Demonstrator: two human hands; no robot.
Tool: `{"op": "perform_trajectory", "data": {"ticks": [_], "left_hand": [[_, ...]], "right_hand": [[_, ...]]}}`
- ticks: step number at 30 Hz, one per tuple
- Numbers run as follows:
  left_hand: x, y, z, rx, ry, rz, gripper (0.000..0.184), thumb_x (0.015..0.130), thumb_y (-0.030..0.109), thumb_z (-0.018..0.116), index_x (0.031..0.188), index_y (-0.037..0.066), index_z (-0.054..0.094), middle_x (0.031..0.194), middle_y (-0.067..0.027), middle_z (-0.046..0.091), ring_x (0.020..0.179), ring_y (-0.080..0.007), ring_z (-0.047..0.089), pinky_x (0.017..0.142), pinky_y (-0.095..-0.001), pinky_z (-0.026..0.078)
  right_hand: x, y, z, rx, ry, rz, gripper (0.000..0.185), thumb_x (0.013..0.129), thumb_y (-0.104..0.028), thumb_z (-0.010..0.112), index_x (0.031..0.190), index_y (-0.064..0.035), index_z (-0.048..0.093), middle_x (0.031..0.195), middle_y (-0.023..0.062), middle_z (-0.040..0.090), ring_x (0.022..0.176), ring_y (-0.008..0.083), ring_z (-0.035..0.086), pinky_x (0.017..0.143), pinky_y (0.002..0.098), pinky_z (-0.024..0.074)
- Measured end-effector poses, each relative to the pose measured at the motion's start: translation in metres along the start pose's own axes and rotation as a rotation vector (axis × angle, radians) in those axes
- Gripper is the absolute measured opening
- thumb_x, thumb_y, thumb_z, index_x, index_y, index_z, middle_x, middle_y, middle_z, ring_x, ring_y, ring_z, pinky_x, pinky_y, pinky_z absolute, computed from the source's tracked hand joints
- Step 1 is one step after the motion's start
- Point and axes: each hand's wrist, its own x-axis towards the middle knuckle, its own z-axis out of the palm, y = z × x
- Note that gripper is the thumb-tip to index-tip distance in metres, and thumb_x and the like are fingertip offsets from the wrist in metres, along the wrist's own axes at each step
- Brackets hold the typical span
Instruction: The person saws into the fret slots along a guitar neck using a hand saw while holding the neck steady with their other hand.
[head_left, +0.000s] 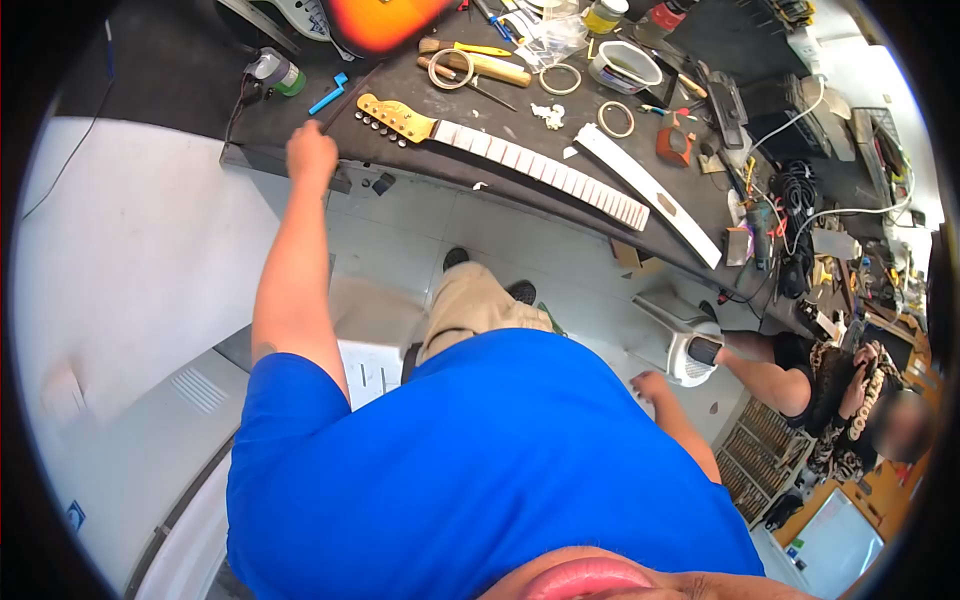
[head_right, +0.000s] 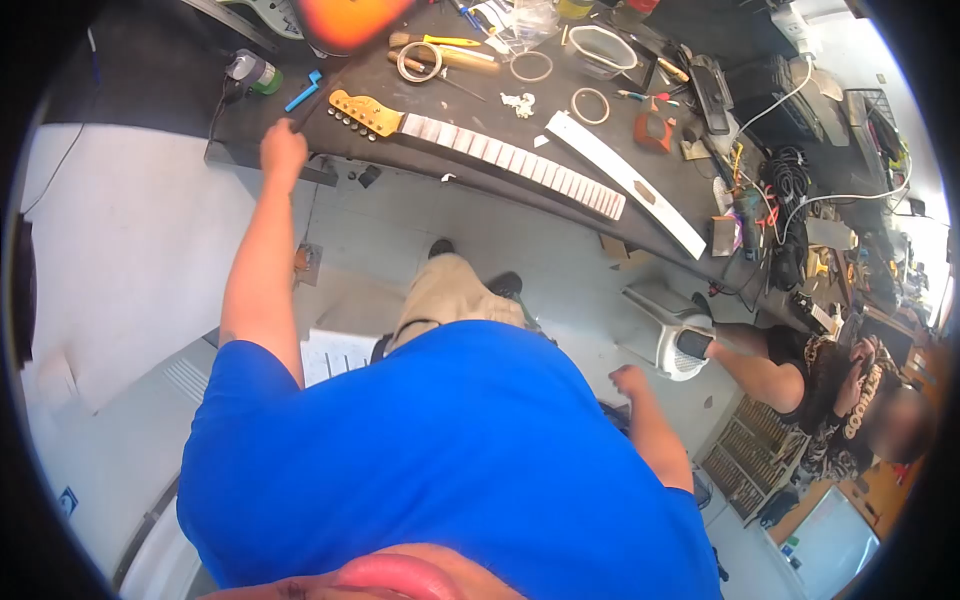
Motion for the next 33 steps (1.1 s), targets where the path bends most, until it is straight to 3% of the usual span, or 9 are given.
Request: {"op": "perform_trajectory", "data": {"ticks": [1,3,9,15,20,23,25,28,33], "left_hand": [[0.007,0.006,0.004,-0.009,0.009,0.010,0.042,0.097,0.022,0.064,0.137,0.012,0.068,0.138,-0.0205,0.069,0.130,-0.0431,0.065,0.107,-0.0587,0.054],[-0.043,-0.032,-0.003,0.102,-0.273,0.008,0.041,0.098,0.018,0.062,0.139,0.013,0.064,0.138,-0.0200,0.065,0.125,-0.0453,0.066,0.104,-0.0547,0.055],[-0.048,-0.040,0.026,-0.339,-0.185,0.297,0.051,0.097,0.012,0.064,0.147,0.017,0.054,0.115,-0.0224,0.073,0.110,-0.0476,0.069,0.093,-0.0531,0.056],[-0.148,-0.017,-0.037,-0.950,-0.358,-0.212,0.056,0.100,0.007,0.060,0.155,0.012,0.050,0.088,-0.0042,0.062,0.075,-0.0145,0.059,0.071,-0.0319,0.051],[-0.240,0.060,-0.081,-1.599,-0.233,-0.327,0.042,0.105,0.007,0.060,0.146,0.004,0.048,0.109,-0.0087,0.064,0.071,-0.0087,0.055,0.062,-0.0237,0.047],[-0.259,0.067,-0.059,-1.466,-0.413,-0.189,0.034,0.106,0.004,0.059,0.138,0.003,0.049,0.112,-0.0092,0.065,0.071,-0.0090,0.057,0.060,-0.0241,0.047],[-0.276,0.092,-0.044,-1.247,-0.353,-0.131,0.047,0.106,0.002,0.059,0.151,0.005,0.046,0.111,-0.0070,0.063,0.072,-0.0079,0.055,0.059,-0.0238,0.046],[-0.281,0.120,-0.024,-1.051,-0.291,0.013,0.058,0.107,0.006,0.060,0.163,0.007,0.045,0.099,-0.0024,0.060,0.071,-0.0073,0.051,0.062,-0.0237,0.044],[-0.289,0.124,0.003,-0.789,-0.208,0.172,0.042,0.110,0.012,0.059,0.151,0.005,0.062,0.090,-0.0087,0.065,0.077,-0.0169,0.059,0.075,-0.0309,0.050]], "right_hand": [[0.007,-0.020,-0.018,-0.052,0.014,0.075,0.039,0.088,-0.034,0.076,0.105,0.0009,0.080,0.092,0.0240,0.080,0.091,0.0345,0.079,0.088,0.0482,0.0606],[-0.037,-0.014,0.003,-0.040,0.105,0.054,0.035,0.090,-0.035,0.072,0.098,-0.0025,0.078,0.085,0.0162,0.079,0.079,0.0319,0.076,0.074,0.0452,0.0601],[-0.041,-0.261,-0.045,0.048,0.184,-0.264,0.034,0.093,-0.029,0.072,0.115,-0.0031,0.076,0.112,0.0216,0.078,0.105,0.0380,0.075,0.093,0.0454,0.0580],[-0.032,-0.413,-0.043,0.009,0.185,-0.686,0.023,0.095,-0.018,0.070,0.114,-0.0051,0.076,0.109,0.0183,0.077,0.104,0.0389,0.072,0.091,0.0469,0.0578],[0.002,-0.495,-0.054,-0.007,0.541,-1.188,0.019,0.089,-0.012,0.077,0.106,-0.0061,0.075,0.104,0.0131,0.074,0.103,0.0340,0.069,0.091,0.0441,0.0549],[0.037,-0.542,-0.064,-0.035,0.767,-1.342,0.024,0.086,-0.013,0.081,0.107,-0.0065,0.072,0.107,0.0104,0.073,0.106,0.0331,0.067,0.095,0.0450,0.0522],[0.052,-0.563,-0.060,-0.045,0.892,-1.377,0.029,0.085,-0.016,0.082,0.110,-0.0067,0.071,0.111,0.0094,0.072,0.106,0.0337,0.066,0.096,0.0464,0.0511],[0.069,-0.589,-0.053,-0.047,0.913,-1.400,0.037,0.084,-0.023,0.086,0.115,-0.0086,0.070,0.113,0.0076,0.072,0.104,0.0322,0.067,0.096,0.0473,0.0503],[0.073,-0.609,-0.043,-0.107,0.729,-1.237,0.044,0.086,-0.037,0.085,0.118,-0.0094,0.070,0.105,0.0099,0.073,0.099,0.0326,0.071,0.090,0.0457,0.0539]]}}
